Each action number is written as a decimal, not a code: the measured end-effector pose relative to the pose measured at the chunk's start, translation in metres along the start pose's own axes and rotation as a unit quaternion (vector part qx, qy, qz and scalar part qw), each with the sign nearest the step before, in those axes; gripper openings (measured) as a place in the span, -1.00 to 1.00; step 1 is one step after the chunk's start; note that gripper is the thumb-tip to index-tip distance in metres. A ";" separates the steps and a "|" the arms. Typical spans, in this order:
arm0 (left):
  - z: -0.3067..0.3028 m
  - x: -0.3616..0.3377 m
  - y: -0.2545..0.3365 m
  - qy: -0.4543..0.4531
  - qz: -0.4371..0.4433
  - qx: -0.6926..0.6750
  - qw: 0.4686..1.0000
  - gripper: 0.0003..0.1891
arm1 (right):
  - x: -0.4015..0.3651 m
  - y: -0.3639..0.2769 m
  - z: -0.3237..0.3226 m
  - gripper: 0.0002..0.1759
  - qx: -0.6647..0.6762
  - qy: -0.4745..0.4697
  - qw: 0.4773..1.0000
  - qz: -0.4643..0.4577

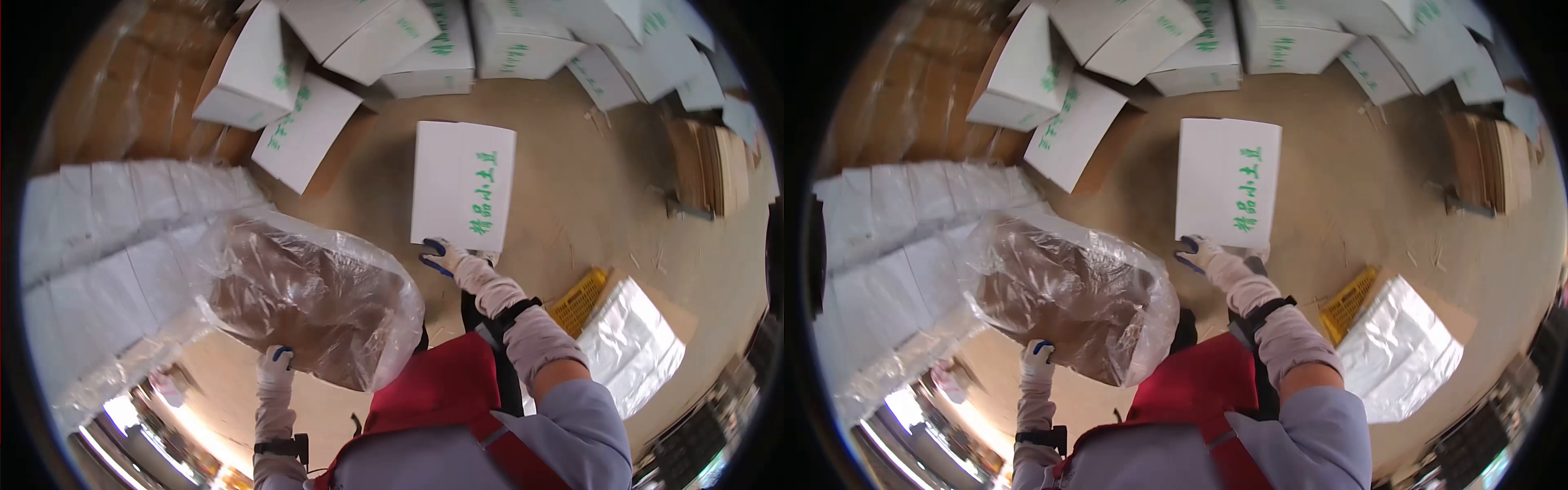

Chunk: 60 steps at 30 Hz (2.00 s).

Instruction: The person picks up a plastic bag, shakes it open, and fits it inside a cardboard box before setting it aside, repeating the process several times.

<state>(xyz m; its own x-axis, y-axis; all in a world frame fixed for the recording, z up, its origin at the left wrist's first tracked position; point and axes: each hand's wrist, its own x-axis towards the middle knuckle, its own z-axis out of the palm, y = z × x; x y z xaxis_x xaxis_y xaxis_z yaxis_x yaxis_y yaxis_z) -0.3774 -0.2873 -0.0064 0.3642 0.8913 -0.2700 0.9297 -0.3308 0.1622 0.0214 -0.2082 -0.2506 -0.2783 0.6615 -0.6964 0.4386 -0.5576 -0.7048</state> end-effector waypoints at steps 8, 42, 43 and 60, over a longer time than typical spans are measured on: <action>0.046 -0.065 -0.050 -0.010 -0.175 -0.029 0.984 -0.80 | 0.177 -0.017 -0.006 -0.30 -0.686 -0.087 0.711 -0.128; 0.077 -0.031 -0.072 -0.139 0.079 -0.199 0.967 -0.15 | -0.227 -0.498 0.092 -0.43 -0.303 0.111 0.946 -0.016; 0.065 -0.037 -0.071 -0.136 0.080 -0.204 0.966 -0.15 | -0.195 -0.484 0.109 -0.42 -0.397 0.152 0.904 0.050; -0.131 -0.047 -0.112 0.497 -0.236 -0.325 0.769 -0.25 | -0.226 -0.358 0.119 -0.36 -0.547 0.380 0.697 -0.264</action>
<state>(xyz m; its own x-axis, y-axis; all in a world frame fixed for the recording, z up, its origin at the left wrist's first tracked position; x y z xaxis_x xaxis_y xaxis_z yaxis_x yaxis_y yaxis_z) -0.5060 -0.2512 0.1125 -0.5288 0.7673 0.3629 0.6041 0.0398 0.7959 -0.1745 -0.2174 0.1429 -0.2968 0.9365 0.1868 0.9519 0.3058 -0.0205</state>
